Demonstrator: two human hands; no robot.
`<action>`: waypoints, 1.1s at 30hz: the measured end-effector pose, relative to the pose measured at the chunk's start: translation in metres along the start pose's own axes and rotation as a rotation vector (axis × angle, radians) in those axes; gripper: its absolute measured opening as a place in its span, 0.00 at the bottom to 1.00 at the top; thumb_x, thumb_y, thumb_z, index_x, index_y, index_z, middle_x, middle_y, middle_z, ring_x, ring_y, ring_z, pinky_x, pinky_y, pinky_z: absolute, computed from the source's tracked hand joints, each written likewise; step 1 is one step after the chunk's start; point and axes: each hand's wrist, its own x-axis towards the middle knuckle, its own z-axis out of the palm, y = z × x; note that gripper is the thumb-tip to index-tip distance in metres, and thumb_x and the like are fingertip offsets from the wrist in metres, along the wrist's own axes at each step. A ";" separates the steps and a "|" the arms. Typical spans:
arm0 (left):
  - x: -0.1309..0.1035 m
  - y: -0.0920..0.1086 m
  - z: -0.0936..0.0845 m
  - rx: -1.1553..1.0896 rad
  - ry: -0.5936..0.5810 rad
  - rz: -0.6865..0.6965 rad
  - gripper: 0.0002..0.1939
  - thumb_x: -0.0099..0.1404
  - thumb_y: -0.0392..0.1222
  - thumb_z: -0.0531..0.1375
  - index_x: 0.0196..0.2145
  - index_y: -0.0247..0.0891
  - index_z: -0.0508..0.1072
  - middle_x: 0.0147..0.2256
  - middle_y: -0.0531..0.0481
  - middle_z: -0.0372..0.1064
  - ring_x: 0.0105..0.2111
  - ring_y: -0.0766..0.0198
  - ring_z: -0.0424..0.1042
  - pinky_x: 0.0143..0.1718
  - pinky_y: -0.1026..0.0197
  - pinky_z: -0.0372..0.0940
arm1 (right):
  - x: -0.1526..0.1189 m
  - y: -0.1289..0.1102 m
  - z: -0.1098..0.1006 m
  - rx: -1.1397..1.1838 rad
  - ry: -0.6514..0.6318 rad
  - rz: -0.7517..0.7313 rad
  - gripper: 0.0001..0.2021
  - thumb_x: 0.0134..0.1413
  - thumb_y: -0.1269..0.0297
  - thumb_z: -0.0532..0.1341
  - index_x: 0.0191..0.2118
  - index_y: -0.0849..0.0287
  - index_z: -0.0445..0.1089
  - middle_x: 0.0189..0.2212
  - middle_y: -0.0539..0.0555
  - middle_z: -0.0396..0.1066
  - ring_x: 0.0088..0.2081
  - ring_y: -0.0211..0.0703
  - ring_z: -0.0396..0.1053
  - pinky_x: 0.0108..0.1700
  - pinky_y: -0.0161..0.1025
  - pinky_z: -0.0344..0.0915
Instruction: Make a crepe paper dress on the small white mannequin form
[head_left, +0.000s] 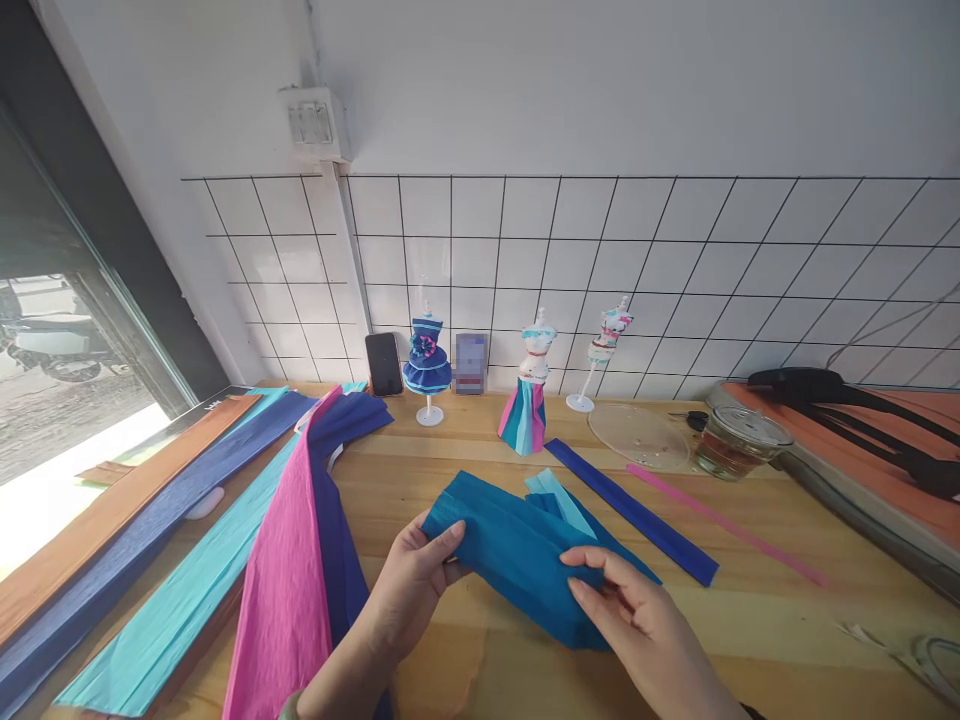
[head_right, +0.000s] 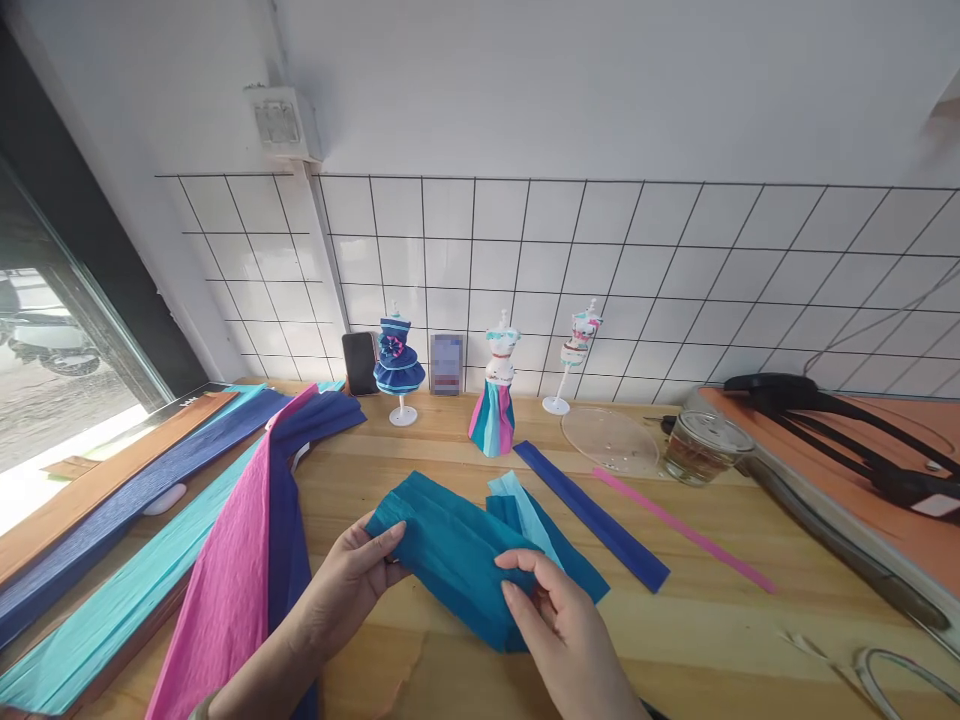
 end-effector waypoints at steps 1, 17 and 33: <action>0.001 0.000 -0.001 0.007 0.003 -0.008 0.08 0.58 0.39 0.63 0.35 0.33 0.75 0.34 0.44 0.77 0.33 0.61 0.75 0.39 0.57 0.69 | 0.000 0.003 -0.003 -0.018 0.001 0.002 0.17 0.52 0.50 0.57 0.42 0.54 0.69 0.28 0.50 0.68 0.27 0.39 0.63 0.29 0.31 0.64; 0.005 -0.011 -0.001 0.061 0.103 -0.032 0.09 0.52 0.38 0.67 0.31 0.37 0.74 0.29 0.51 0.76 0.30 0.66 0.72 0.39 0.59 0.68 | -0.003 0.015 -0.002 0.098 0.067 0.103 0.25 0.46 0.51 0.62 0.51 0.51 0.69 0.37 0.50 0.76 0.37 0.43 0.72 0.39 0.32 0.71; 0.004 0.006 -0.003 0.563 0.010 0.176 0.04 0.53 0.42 0.65 0.25 0.40 0.76 0.46 0.47 0.69 0.48 0.53 0.64 0.46 0.60 0.61 | -0.002 0.008 -0.013 -0.006 0.036 0.098 0.19 0.47 0.51 0.62 0.45 0.51 0.74 0.49 0.54 0.70 0.52 0.52 0.65 0.46 0.36 0.68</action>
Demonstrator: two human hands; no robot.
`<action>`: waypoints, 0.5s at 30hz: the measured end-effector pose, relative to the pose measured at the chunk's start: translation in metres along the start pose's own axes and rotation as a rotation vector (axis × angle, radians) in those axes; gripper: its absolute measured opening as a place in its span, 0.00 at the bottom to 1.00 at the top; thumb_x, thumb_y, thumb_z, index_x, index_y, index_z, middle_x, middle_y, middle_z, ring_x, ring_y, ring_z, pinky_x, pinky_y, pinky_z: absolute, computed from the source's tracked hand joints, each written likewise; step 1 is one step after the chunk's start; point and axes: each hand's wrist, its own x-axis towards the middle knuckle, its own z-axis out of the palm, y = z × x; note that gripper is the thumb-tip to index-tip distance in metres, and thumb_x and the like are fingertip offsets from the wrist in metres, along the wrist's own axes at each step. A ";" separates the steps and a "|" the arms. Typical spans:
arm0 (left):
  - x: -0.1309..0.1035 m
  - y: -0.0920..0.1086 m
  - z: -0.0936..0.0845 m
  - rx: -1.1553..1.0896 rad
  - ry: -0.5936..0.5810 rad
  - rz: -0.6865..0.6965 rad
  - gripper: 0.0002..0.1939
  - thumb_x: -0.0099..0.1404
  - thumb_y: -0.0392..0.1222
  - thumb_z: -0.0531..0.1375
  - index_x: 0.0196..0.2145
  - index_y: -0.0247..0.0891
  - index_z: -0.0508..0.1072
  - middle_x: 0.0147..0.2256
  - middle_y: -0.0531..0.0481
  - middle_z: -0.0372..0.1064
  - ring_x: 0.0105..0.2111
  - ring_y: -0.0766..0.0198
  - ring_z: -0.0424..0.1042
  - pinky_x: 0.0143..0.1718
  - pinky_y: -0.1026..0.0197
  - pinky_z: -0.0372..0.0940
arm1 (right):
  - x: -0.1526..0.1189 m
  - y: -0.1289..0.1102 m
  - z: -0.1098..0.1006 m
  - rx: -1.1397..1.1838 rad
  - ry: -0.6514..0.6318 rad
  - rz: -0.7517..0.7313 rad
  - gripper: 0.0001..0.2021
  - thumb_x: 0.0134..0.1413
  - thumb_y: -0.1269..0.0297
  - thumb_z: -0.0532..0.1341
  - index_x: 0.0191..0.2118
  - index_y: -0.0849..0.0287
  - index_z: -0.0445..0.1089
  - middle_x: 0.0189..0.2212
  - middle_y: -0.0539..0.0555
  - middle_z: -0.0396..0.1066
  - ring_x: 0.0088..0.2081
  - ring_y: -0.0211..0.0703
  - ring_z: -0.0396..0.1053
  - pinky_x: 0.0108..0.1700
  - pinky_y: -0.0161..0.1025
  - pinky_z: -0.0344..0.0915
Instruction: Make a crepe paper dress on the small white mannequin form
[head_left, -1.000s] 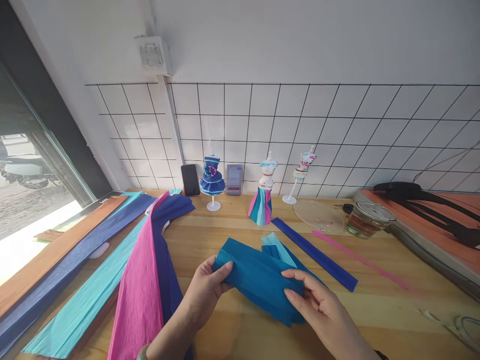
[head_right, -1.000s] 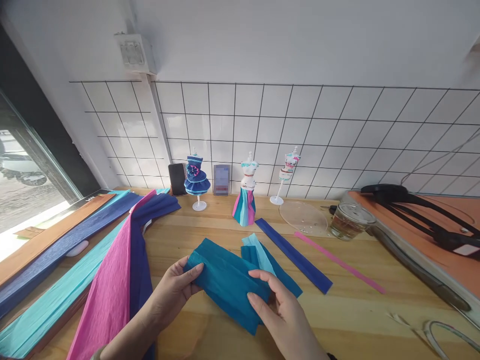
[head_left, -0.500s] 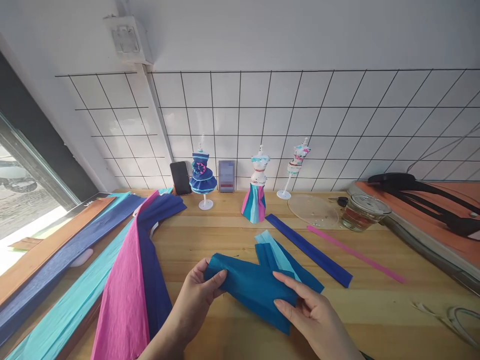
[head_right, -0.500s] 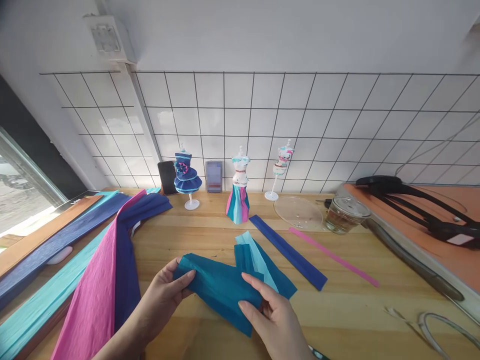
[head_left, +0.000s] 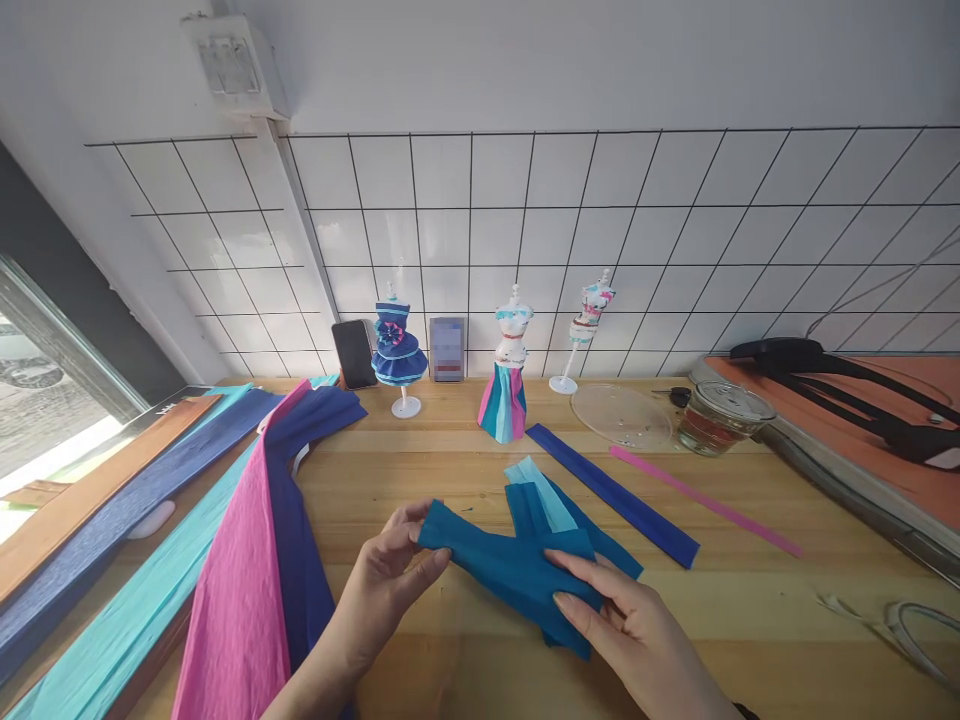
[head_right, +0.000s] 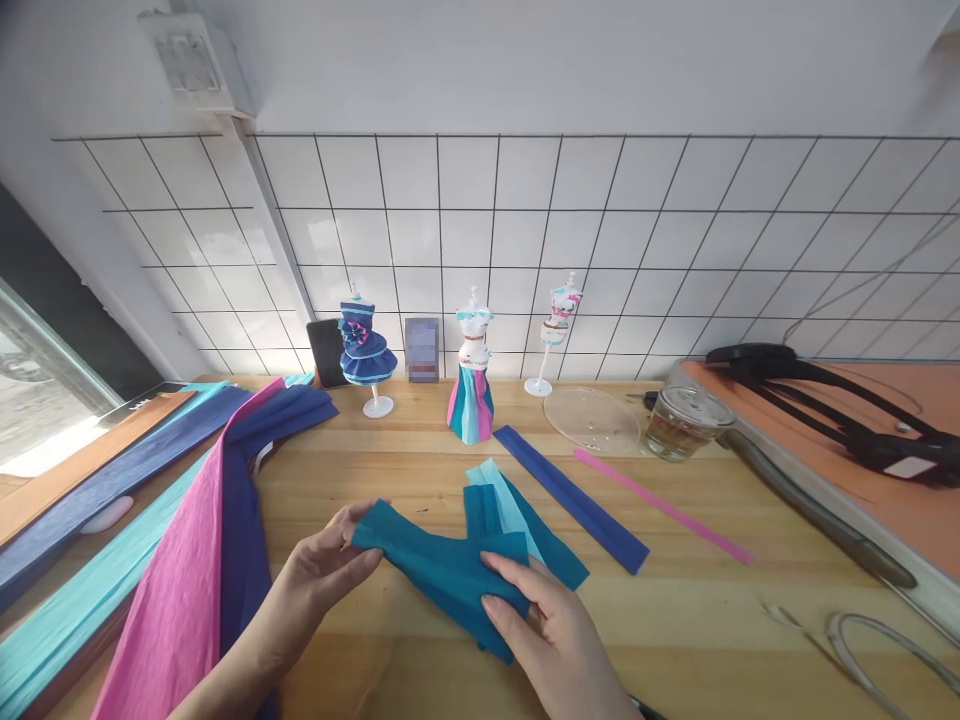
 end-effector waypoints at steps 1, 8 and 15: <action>-0.001 0.000 -0.002 0.013 0.002 -0.003 0.04 0.53 0.42 0.65 0.24 0.40 0.77 0.52 0.47 0.64 0.53 0.51 0.60 0.48 0.60 0.60 | 0.000 -0.001 0.000 -0.002 -0.023 0.005 0.19 0.47 0.51 0.62 0.44 0.51 0.75 0.48 0.54 0.71 0.51 0.52 0.66 0.45 0.35 0.68; -0.003 0.000 -0.005 -0.018 -0.103 -0.057 0.04 0.56 0.42 0.63 0.28 0.40 0.77 0.38 0.46 0.75 0.42 0.54 0.70 0.45 0.58 0.62 | 0.002 -0.003 -0.001 -0.022 -0.130 -0.007 0.15 0.51 0.50 0.59 0.35 0.54 0.75 0.29 0.51 0.72 0.32 0.43 0.69 0.33 0.31 0.66; 0.000 0.001 0.000 -0.184 -0.026 -0.136 0.06 0.53 0.42 0.66 0.23 0.36 0.76 0.24 0.51 0.74 0.27 0.64 0.70 0.33 0.64 0.65 | 0.003 -0.009 0.000 0.049 -0.059 -0.055 0.16 0.47 0.49 0.61 0.22 0.57 0.68 0.36 0.54 0.68 0.39 0.45 0.65 0.36 0.30 0.63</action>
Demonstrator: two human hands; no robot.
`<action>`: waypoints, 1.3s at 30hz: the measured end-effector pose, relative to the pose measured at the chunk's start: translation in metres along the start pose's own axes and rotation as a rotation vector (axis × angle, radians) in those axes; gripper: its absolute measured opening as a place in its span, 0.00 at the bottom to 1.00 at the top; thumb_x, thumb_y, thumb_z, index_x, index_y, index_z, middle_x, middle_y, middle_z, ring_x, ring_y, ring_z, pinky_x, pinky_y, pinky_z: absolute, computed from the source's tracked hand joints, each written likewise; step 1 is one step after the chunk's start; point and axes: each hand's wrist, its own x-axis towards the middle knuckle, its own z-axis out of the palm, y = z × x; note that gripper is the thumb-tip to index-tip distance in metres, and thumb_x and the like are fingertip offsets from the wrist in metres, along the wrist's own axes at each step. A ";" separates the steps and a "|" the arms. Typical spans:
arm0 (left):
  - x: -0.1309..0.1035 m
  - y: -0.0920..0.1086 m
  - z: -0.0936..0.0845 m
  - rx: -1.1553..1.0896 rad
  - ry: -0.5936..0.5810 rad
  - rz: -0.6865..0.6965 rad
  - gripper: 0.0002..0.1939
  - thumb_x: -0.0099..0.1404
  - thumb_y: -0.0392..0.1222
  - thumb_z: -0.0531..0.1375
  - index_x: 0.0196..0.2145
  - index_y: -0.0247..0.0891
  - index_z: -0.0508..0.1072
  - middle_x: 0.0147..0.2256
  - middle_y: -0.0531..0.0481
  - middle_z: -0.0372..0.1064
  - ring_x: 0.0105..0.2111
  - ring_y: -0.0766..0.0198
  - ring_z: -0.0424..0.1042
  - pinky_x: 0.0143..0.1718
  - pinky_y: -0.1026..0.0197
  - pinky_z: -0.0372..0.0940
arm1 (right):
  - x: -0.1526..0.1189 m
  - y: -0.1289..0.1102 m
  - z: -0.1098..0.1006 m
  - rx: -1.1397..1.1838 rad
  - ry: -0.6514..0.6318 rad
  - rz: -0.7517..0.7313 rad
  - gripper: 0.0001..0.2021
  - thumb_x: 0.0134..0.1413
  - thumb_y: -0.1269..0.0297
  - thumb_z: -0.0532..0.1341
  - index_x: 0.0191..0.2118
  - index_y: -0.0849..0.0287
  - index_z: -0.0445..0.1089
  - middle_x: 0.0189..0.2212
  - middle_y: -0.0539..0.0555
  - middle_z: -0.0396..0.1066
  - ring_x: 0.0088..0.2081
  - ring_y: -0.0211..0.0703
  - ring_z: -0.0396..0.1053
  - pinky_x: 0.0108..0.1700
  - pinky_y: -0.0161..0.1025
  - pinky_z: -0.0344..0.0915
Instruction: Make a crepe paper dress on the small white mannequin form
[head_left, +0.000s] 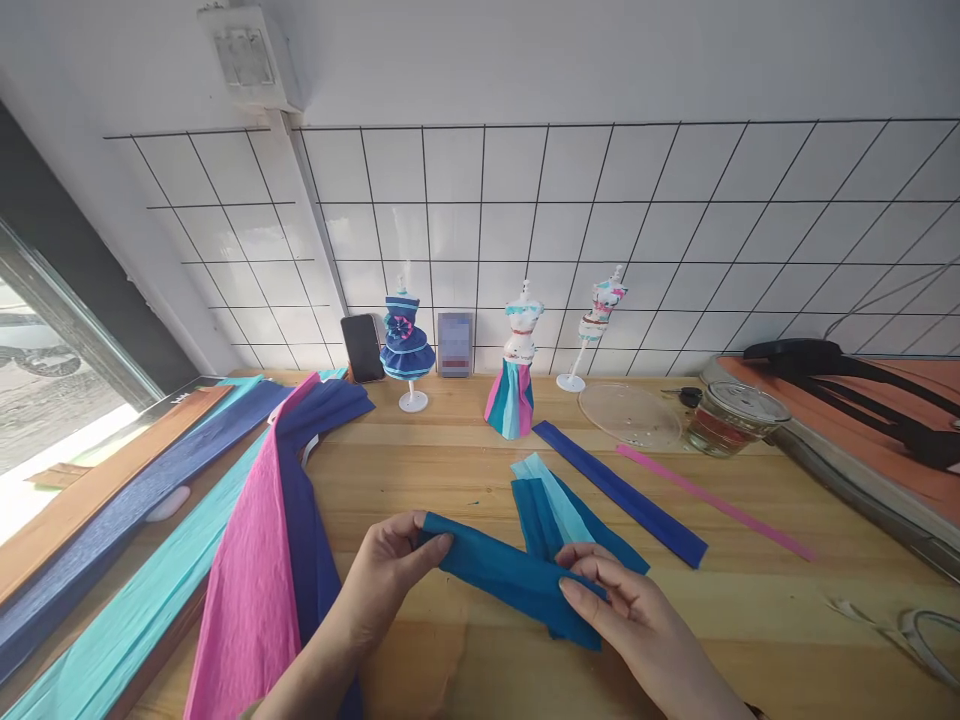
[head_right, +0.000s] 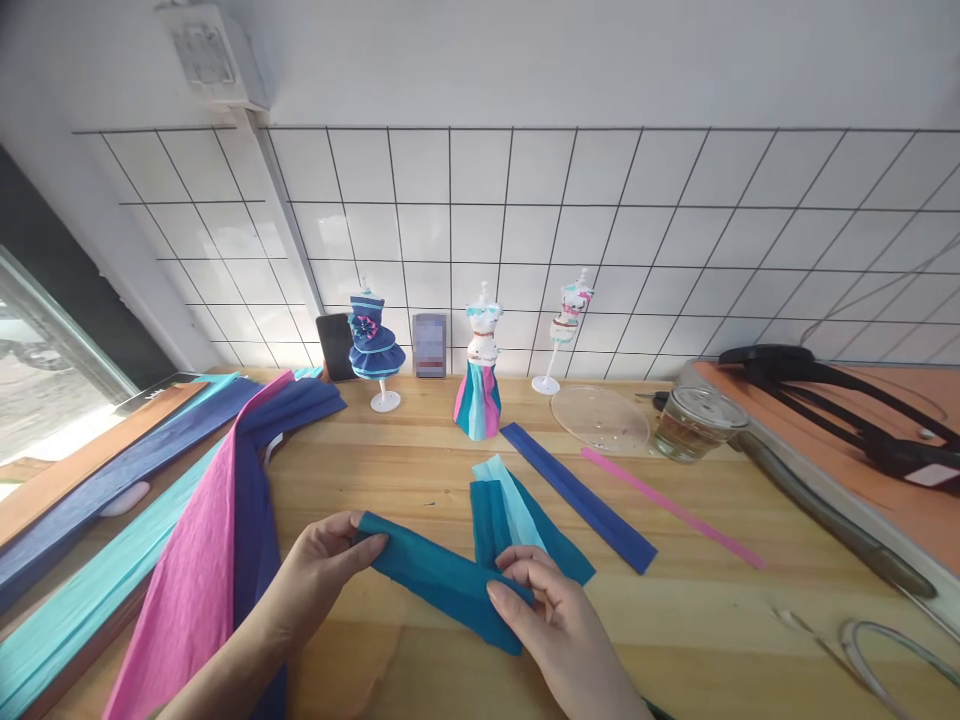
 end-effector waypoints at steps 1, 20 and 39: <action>0.000 0.000 0.000 -0.029 0.009 -0.019 0.07 0.52 0.42 0.66 0.24 0.36 0.77 0.24 0.50 0.74 0.27 0.64 0.70 0.33 0.63 0.65 | 0.000 0.001 0.000 0.005 -0.009 0.025 0.17 0.48 0.49 0.60 0.22 0.57 0.68 0.35 0.53 0.68 0.38 0.44 0.66 0.35 0.30 0.63; 0.004 -0.003 -0.004 -0.010 -0.012 -0.024 0.10 0.50 0.40 0.67 0.31 0.35 0.78 0.28 0.47 0.76 0.28 0.61 0.72 0.30 0.62 0.68 | 0.000 0.011 0.004 0.097 -0.029 0.253 0.25 0.43 0.48 0.63 0.45 0.59 0.68 0.17 0.44 0.64 0.18 0.37 0.65 0.25 0.34 0.65; 0.005 -0.006 -0.006 0.012 0.050 -0.042 0.13 0.53 0.45 0.65 0.33 0.34 0.79 0.26 0.46 0.77 0.27 0.62 0.72 0.30 0.62 0.68 | -0.002 0.016 0.006 0.048 0.013 0.214 0.23 0.45 0.49 0.61 0.44 0.59 0.69 0.19 0.44 0.60 0.17 0.37 0.65 0.23 0.34 0.65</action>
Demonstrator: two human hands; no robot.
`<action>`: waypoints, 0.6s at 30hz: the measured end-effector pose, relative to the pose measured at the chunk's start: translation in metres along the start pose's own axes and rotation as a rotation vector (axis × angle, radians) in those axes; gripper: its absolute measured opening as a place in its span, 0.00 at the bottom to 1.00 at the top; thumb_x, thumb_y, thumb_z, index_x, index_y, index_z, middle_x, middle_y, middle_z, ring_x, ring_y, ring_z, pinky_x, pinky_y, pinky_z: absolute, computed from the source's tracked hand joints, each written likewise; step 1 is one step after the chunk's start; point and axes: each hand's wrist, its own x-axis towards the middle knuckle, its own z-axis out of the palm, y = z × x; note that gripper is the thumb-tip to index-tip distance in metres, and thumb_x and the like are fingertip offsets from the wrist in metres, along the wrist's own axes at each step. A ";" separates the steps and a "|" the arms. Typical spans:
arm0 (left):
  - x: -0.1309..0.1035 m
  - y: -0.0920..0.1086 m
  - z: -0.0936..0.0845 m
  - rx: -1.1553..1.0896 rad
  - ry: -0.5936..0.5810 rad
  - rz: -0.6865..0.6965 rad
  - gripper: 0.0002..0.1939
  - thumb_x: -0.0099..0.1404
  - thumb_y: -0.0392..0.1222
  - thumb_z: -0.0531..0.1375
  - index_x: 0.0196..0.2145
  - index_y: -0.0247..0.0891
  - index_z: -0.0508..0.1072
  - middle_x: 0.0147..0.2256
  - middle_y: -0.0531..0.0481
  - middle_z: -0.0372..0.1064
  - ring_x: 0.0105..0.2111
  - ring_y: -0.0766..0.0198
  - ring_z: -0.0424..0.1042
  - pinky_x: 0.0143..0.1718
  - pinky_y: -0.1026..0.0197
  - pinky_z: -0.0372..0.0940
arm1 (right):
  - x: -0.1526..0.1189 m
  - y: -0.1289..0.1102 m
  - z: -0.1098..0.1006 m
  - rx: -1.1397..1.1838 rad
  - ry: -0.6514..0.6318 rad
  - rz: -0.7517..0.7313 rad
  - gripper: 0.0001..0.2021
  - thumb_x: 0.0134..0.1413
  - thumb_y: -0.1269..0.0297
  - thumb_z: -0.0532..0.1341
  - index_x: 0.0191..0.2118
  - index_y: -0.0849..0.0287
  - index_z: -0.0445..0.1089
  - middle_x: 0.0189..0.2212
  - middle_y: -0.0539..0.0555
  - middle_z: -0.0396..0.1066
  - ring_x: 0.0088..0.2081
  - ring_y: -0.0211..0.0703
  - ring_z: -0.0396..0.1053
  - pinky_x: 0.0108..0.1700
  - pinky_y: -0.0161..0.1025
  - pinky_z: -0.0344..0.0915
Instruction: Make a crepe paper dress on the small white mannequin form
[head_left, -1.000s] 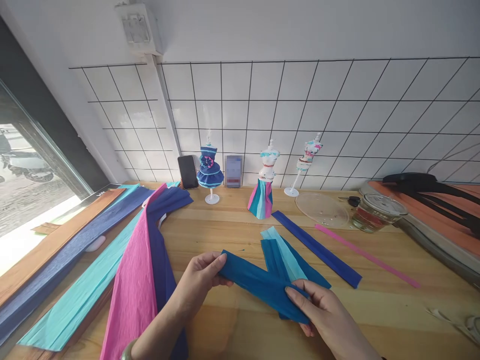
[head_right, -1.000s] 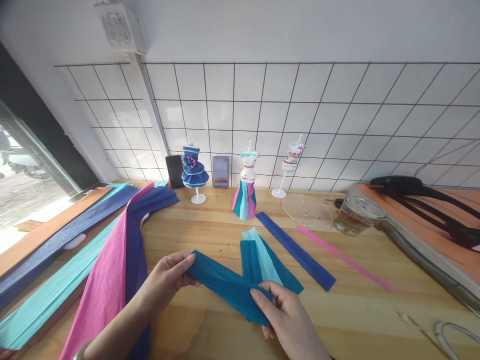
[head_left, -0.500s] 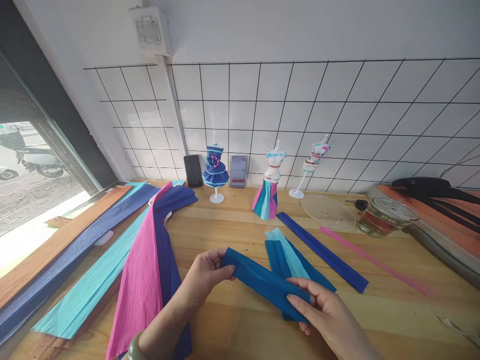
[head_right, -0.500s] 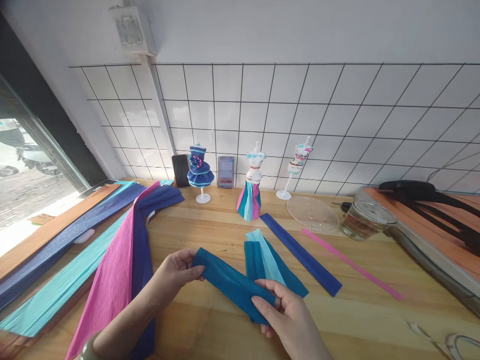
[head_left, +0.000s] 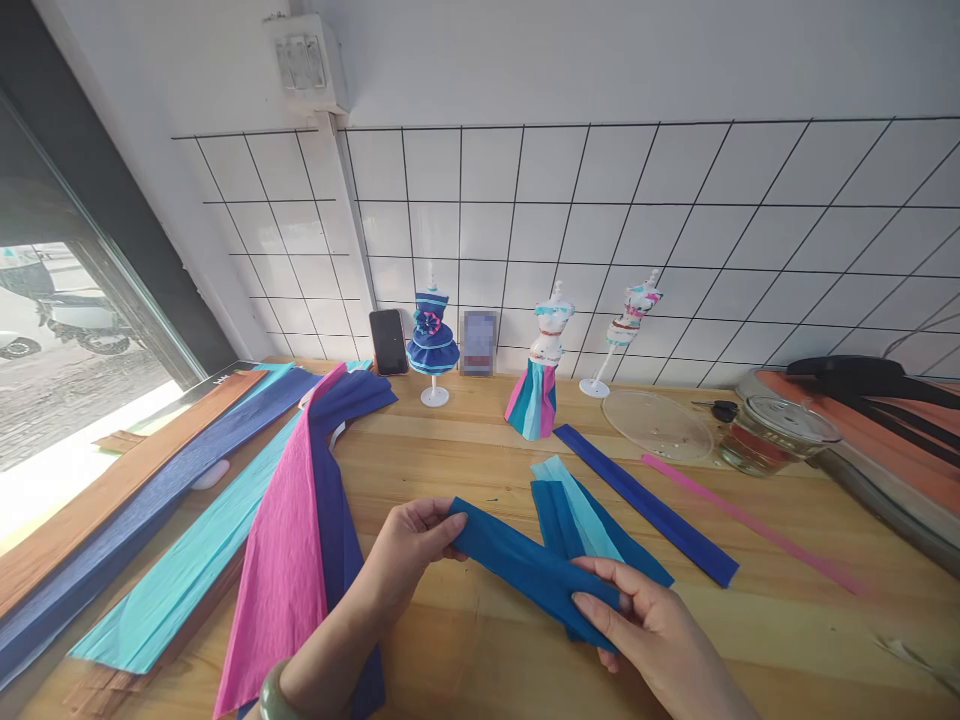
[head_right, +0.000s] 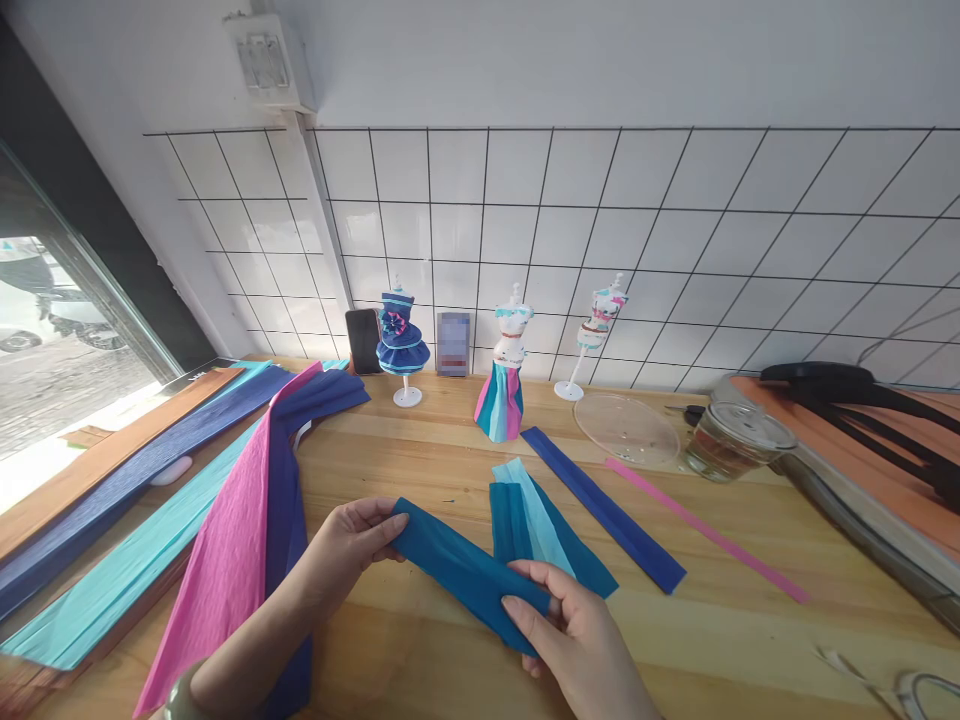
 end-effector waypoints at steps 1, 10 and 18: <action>0.000 -0.001 0.000 0.003 0.008 0.003 0.12 0.53 0.45 0.65 0.32 0.34 0.79 0.26 0.46 0.77 0.26 0.62 0.72 0.29 0.63 0.68 | 0.000 0.000 -0.001 -0.006 -0.028 0.008 0.23 0.45 0.49 0.61 0.45 0.59 0.68 0.19 0.44 0.61 0.18 0.37 0.65 0.24 0.34 0.65; 0.006 -0.009 -0.005 0.006 0.060 0.049 0.11 0.49 0.42 0.68 0.30 0.34 0.77 0.25 0.49 0.76 0.25 0.67 0.71 0.27 0.65 0.66 | 0.001 -0.004 -0.002 -0.030 -0.101 0.047 0.27 0.46 0.50 0.61 0.50 0.61 0.65 0.17 0.43 0.60 0.20 0.38 0.67 0.29 0.35 0.66; 0.011 -0.013 -0.007 0.004 0.124 0.095 0.16 0.49 0.39 0.68 0.34 0.35 0.68 0.26 0.53 0.74 0.23 0.69 0.71 0.24 0.67 0.64 | -0.005 -0.009 0.003 0.096 -0.228 0.102 0.32 0.48 0.47 0.60 0.53 0.65 0.60 0.17 0.48 0.70 0.20 0.41 0.69 0.26 0.36 0.66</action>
